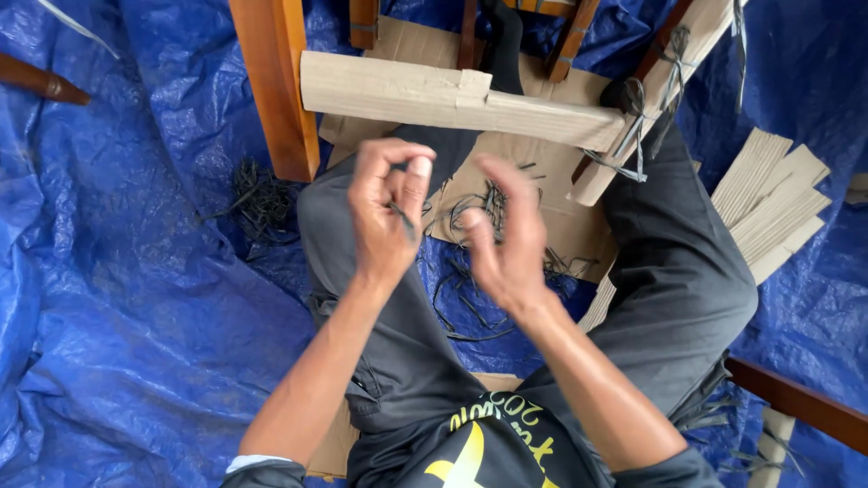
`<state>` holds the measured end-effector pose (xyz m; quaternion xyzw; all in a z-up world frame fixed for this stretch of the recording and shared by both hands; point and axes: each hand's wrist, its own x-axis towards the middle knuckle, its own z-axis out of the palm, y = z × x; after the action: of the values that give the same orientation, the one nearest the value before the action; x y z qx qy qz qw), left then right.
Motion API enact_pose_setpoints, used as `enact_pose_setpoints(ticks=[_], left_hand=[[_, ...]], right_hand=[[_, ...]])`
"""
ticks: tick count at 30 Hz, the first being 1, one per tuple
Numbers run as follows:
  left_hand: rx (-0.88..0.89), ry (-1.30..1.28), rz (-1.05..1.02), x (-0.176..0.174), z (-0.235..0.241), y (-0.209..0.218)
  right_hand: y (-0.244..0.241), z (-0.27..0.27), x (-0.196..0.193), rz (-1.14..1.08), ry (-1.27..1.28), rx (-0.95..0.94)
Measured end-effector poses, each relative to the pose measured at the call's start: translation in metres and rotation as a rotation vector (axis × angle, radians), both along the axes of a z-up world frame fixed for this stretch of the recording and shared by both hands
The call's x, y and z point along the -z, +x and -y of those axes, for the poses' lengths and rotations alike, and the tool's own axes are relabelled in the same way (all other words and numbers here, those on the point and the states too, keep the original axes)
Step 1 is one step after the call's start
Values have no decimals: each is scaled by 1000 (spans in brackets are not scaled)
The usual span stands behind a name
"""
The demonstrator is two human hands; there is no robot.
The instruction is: The person sits on a blue tarp and repairs a wooden chair frame by tying thin strips of material around the joints. They use scissors to cut the strips and secure the connections between the wooden pieces.
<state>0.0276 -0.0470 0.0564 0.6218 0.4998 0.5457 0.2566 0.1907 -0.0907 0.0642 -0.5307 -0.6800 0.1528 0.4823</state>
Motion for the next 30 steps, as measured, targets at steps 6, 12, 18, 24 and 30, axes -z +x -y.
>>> enact_pose_setpoints(ticks=[6, 12, 18, 24, 30], left_hand=[[295, -515, 892, 1, -4, 20], [393, -470, 690, -12, -40, 6], [248, 381, -343, -17, -89, -43], [329, 273, -748, 19, -107, -47], [287, 185, -760, 25, -109, -41]], right_hand=[[-32, 14, 17, -591, -547, -298], [-18, 28, 49, -568, -649, -216], [-13, 34, 126, -1367, -951, 202], [-34, -1, 144, -1282, -1185, 251], [-64, -78, 83, -1242, -936, 171]])
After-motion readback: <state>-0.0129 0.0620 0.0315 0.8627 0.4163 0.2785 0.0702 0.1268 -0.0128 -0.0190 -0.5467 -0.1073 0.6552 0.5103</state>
